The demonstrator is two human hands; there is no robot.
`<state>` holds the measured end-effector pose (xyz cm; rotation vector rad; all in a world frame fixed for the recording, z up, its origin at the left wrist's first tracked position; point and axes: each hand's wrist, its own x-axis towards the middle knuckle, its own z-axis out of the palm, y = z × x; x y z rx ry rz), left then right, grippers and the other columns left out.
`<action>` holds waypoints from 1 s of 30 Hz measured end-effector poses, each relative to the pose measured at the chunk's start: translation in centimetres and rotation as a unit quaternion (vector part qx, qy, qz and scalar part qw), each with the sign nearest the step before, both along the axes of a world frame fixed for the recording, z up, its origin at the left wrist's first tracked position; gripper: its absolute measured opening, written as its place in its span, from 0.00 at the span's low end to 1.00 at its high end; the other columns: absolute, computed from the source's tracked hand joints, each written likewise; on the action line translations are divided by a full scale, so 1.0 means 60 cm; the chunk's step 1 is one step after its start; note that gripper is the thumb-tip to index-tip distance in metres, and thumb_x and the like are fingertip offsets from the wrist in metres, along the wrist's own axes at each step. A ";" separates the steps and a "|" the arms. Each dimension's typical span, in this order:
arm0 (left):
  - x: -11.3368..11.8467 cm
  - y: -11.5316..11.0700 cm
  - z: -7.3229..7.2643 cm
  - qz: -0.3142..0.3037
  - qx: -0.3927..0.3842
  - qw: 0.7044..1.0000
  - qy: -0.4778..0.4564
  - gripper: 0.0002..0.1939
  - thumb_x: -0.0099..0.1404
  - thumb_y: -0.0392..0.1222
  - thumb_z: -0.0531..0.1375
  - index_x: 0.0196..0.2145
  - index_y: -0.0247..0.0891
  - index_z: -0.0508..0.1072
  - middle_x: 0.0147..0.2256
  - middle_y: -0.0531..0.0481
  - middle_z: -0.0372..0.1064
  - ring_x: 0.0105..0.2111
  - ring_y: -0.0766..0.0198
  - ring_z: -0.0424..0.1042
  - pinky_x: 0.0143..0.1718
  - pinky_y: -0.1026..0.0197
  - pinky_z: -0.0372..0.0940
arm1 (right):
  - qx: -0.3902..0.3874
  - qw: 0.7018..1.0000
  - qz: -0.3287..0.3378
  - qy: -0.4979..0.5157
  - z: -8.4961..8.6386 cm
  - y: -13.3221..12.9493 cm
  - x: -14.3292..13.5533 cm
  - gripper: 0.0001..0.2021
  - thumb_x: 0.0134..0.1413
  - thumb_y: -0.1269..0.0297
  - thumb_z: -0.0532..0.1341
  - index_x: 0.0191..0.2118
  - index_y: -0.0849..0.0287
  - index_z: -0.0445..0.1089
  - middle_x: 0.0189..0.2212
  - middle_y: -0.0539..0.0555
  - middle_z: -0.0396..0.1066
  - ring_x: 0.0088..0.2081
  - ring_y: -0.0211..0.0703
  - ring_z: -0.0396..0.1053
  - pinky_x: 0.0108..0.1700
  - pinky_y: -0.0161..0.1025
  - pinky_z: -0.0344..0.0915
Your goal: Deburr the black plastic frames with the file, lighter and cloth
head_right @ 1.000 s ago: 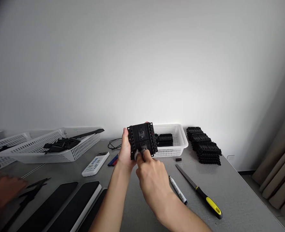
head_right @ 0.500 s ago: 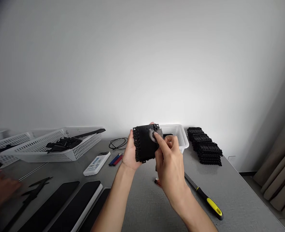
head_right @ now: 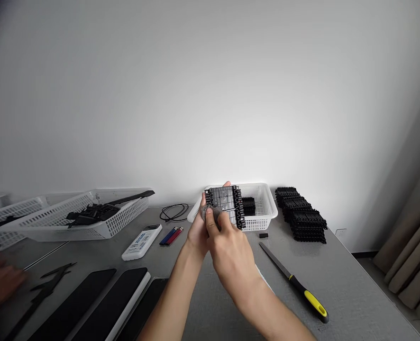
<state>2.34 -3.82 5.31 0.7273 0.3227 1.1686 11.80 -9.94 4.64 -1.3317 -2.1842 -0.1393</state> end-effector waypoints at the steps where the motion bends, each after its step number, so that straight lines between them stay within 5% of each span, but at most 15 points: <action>1: -0.004 0.002 0.001 -0.009 0.000 1.000 -0.013 0.32 0.70 0.61 0.50 0.66 0.47 0.58 0.52 0.46 0.73 0.50 0.55 0.73 0.58 0.52 0.61 | -0.012 1.000 0.006 -0.011 0.001 -0.003 -0.002 0.30 0.61 0.76 0.50 0.69 0.63 0.53 0.45 0.63 0.65 0.30 0.43 0.69 0.28 0.40 0.70; 9: -0.017 0.007 0.017 0.027 -0.017 0.997 -0.072 0.29 0.72 0.60 0.46 0.63 0.47 0.64 0.53 0.48 0.73 0.52 0.57 0.72 0.59 0.54 0.61 | -0.068 0.994 0.077 -0.029 0.012 -0.021 0.000 0.29 0.58 0.79 0.51 0.65 0.64 0.60 0.43 0.62 0.67 0.26 0.40 0.66 0.29 0.41 0.68; 13: -0.021 0.012 0.018 0.045 -0.021 0.997 -0.061 0.29 0.71 0.61 0.47 0.61 0.46 0.67 0.52 0.48 0.74 0.50 0.57 0.74 0.56 0.54 0.64 | -0.082 0.989 0.117 0.036 0.021 -0.029 0.023 0.19 0.59 0.77 0.52 0.50 0.62 0.75 0.36 0.56 0.67 0.26 0.38 0.64 0.31 0.40 0.66; 19: -0.022 0.010 0.006 0.078 0.006 0.997 0.005 0.31 0.63 0.67 0.55 0.51 0.42 0.75 0.41 0.46 0.76 0.42 0.55 0.75 0.47 0.53 0.68 | 0.084 0.945 0.134 0.286 0.019 -0.014 0.047 0.21 0.64 0.72 0.51 0.59 0.59 0.69 0.37 0.55 0.63 0.36 0.41 0.65 0.40 0.40 0.68; 25: -0.018 0.014 -0.007 0.165 0.069 0.983 0.039 0.23 0.47 0.45 0.75 0.42 0.41 0.77 0.34 0.55 0.73 0.34 0.68 0.72 0.40 0.66 0.65 | 0.104 0.940 0.134 0.296 0.004 0.016 0.035 0.21 0.63 0.72 0.52 0.59 0.59 0.70 0.36 0.54 0.60 0.35 0.40 0.63 0.38 0.39 0.68; 30: -0.024 0.017 -0.004 0.212 0.115 0.963 0.119 0.18 0.51 0.47 0.73 0.38 0.38 0.78 0.38 0.48 0.77 0.40 0.60 0.75 0.44 0.61 0.67 | 0.117 0.937 0.090 0.315 0.005 0.029 0.053 0.21 0.61 0.74 0.53 0.56 0.56 0.73 0.35 0.53 0.62 0.33 0.39 0.63 0.36 0.38 0.67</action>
